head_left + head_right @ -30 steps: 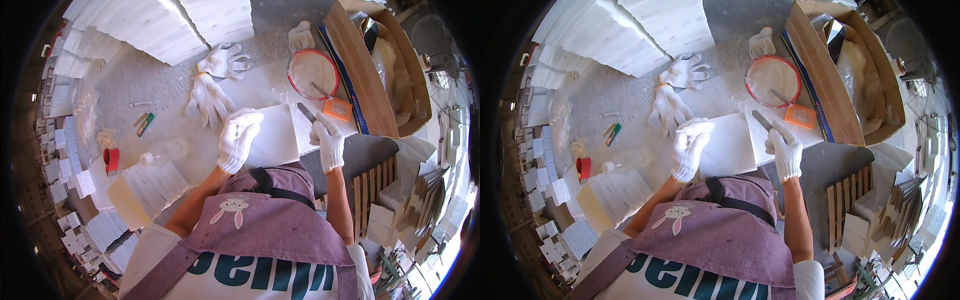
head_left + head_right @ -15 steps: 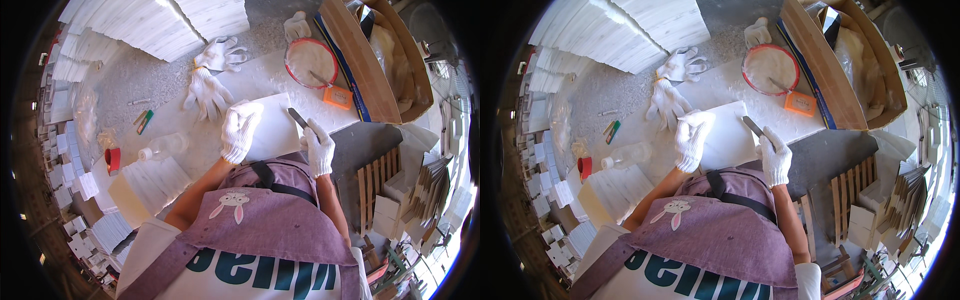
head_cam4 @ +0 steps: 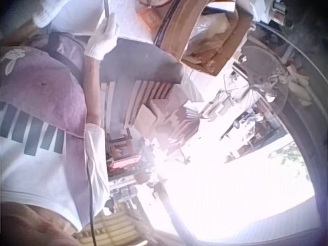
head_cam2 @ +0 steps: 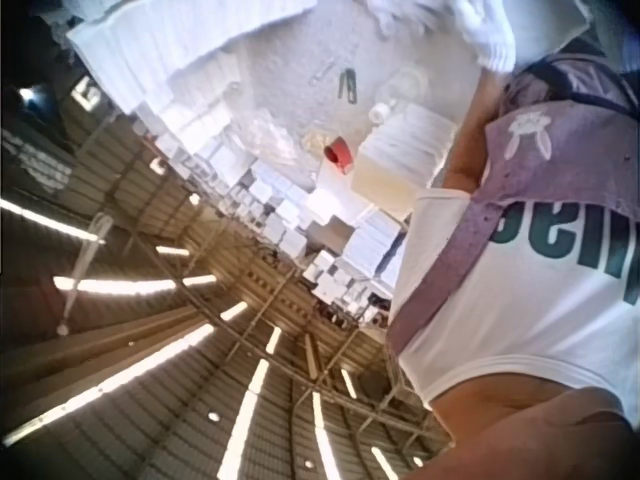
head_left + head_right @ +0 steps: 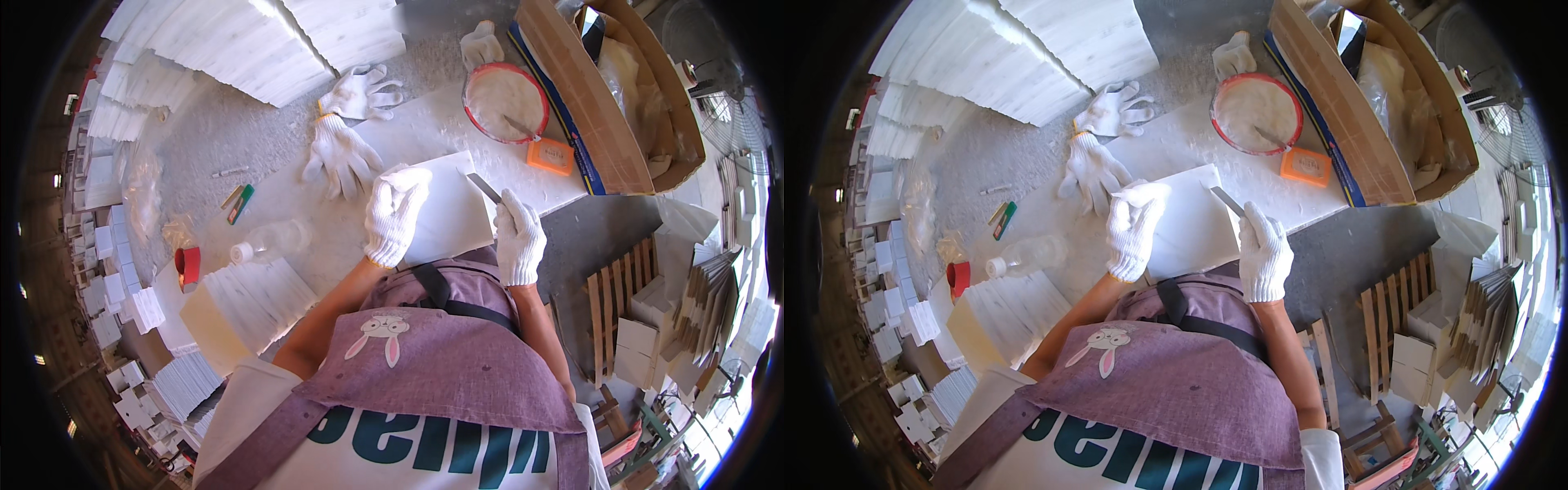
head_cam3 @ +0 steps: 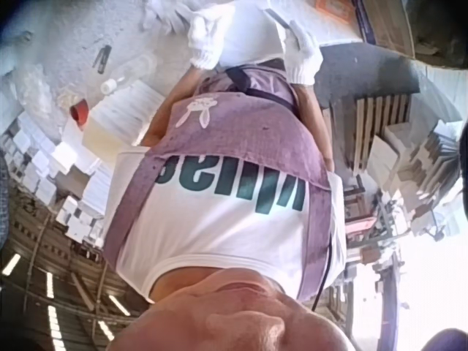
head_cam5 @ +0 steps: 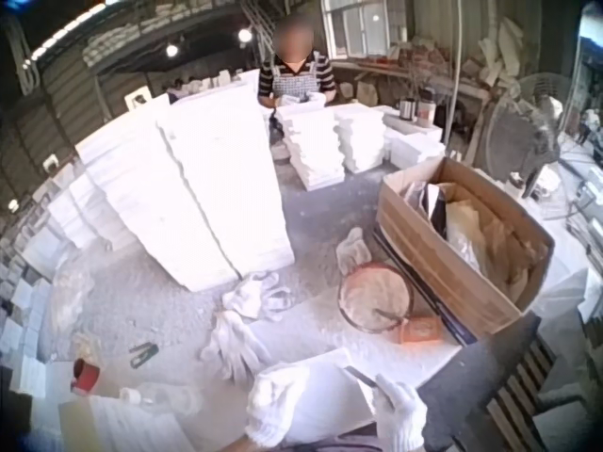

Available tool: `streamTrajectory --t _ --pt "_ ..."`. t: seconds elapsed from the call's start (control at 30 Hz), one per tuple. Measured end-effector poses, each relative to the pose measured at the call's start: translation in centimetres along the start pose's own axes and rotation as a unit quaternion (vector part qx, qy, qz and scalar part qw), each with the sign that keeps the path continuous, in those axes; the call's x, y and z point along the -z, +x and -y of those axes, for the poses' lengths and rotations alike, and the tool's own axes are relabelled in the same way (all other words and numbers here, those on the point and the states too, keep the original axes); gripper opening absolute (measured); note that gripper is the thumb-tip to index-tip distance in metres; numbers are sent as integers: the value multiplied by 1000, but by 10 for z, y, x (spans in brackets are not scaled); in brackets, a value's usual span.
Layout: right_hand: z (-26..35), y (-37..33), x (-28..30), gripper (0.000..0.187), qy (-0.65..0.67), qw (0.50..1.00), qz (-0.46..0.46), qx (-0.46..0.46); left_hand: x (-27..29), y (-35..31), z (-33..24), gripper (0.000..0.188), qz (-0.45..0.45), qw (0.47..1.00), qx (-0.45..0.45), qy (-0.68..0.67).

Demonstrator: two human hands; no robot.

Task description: The person uses a utility knife to trim the edges of white foam sheets on a workbench. They repeatedly pick up sheets, cut along the edges, and place the trimmed pieces into a cardboard box. Another worker is visible in the background handling similar foam sheets.

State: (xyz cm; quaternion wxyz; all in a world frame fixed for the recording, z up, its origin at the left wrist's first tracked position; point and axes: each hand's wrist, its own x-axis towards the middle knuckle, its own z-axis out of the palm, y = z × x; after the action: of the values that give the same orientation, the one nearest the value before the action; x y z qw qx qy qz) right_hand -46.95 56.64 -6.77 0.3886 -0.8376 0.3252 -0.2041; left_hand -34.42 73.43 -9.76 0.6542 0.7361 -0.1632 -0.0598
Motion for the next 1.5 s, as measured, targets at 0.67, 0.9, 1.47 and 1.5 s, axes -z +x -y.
streamTrajectory --t 0.67,0.9,1.47,1.5 --pt "2 28 11 24 613 698 217 -299 -17 19 -7 30 -65 983 -97 139" --pt "8 22 12 19 564 735 203 -319 -14 13 2 28 -67 991 -65 94" --pt "8 17 12 24 549 763 205 -274 -14 14 0 25 -54 993 -88 58" --pt "8 17 10 24 550 764 203 -268 -13 13 3 24 -54 994 -82 46"
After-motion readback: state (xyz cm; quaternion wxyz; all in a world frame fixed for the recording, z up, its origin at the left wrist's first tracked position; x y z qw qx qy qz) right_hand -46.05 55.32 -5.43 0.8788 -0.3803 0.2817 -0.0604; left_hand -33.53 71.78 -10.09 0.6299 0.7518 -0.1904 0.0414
